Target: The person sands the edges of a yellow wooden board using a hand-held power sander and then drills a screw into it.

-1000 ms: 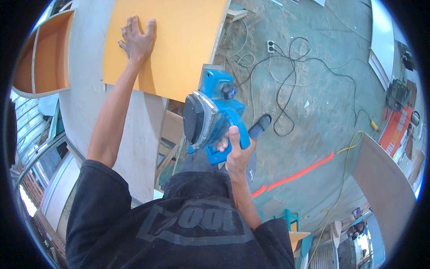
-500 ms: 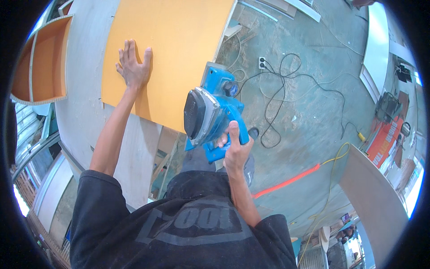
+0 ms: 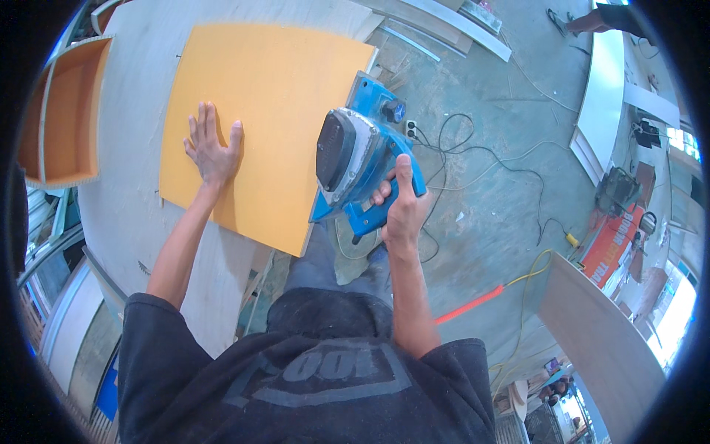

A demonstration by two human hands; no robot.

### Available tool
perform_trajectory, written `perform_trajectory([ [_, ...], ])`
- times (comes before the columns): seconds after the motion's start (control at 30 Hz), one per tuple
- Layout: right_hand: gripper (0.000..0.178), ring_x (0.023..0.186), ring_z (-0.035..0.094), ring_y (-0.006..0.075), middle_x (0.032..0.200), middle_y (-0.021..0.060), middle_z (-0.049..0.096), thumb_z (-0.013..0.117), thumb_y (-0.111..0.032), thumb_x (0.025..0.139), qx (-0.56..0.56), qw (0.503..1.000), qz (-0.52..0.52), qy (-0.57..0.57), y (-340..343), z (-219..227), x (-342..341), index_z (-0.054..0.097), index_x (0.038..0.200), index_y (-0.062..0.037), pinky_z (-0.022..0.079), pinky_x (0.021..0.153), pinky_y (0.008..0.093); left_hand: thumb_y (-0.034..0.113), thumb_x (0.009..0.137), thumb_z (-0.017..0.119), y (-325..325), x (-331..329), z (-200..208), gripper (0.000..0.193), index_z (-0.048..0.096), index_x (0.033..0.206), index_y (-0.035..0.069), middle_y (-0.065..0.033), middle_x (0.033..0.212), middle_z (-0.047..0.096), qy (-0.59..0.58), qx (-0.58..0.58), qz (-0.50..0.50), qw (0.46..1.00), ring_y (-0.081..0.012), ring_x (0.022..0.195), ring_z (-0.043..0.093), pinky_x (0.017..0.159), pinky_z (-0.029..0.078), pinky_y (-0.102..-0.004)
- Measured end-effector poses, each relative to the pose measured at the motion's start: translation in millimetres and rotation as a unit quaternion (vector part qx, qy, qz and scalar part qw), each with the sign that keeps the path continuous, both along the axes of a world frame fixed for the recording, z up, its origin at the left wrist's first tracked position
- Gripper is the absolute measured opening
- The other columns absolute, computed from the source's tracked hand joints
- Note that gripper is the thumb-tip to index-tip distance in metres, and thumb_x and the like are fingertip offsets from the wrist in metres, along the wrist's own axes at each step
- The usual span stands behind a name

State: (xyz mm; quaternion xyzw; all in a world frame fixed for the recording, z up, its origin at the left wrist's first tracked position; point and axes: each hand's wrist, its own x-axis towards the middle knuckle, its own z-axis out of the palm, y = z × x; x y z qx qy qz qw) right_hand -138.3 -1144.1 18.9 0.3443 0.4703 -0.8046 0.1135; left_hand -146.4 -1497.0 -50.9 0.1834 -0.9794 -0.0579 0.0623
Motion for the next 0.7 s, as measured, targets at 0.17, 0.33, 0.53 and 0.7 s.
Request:
perform_trajectory([
  [0.17,0.042,0.056,0.053,0.0123,0.064,0.0005,0.052,0.071,-0.044,0.099,-0.005,1.0,-0.003,0.018,8.8,-2.3,-52.0,0.057,0.084,-0.0072,0.044,0.053,0.0292,0.058,0.097,0.056,2.4,0.5,1.2,0.081,0.033,0.163,0.015,-0.0089,0.171,0.026,0.012,-0.01,-0.005,1.0,-0.0387,0.158,0.016,0.12,0.009,-0.0701],
  [0.33,0.043,0.055,0.053,0.013,0.064,-0.0002,0.052,0.07,-0.047,0.099,0.015,0.999,-0.001,0.038,18.1,-8.2,-105.7,0.057,0.084,-0.0085,0.045,0.053,0.03,0.058,0.097,0.056,2.5,2.0,0.7,0.081,0.034,0.162,0.015,-0.0087,0.171,0.026,0.007,-0.023,-0.001,1.0,-0.0379,0.158,0.016,0.12,0.009,-0.07],
  [0.53,0.044,0.055,0.053,0.013,0.066,0.0002,0.053,0.071,-0.048,0.098,-0.004,0.997,-0.004,0.083,50.5,-32.5,-178.0,0.057,0.084,-0.0086,0.044,0.052,0.0297,0.061,0.094,0.058,4.8,1.9,-3.9,0.085,0.036,0.161,0.013,-0.0082,0.17,0.029,0.023,-0.003,0.001,1.0,-0.0382,0.158,0.017,0.12,0.008,-0.0719],
  [0.7,0.042,0.055,0.052,0.0127,0.066,0.0005,0.053,0.074,-0.044,0.097,0.041,0.995,-0.013,0.093,73.3,-24.6,-121.5,0.057,0.084,-0.0076,0.044,0.051,0.0283,0.062,0.093,0.059,-1.6,4.3,-5.8,0.084,0.039,0.159,0.014,-0.0072,0.169,0.031,0.043,-0.006,0.012,0.999,-0.0369,0.158,0.019,0.12,0.008,-0.0714],
])
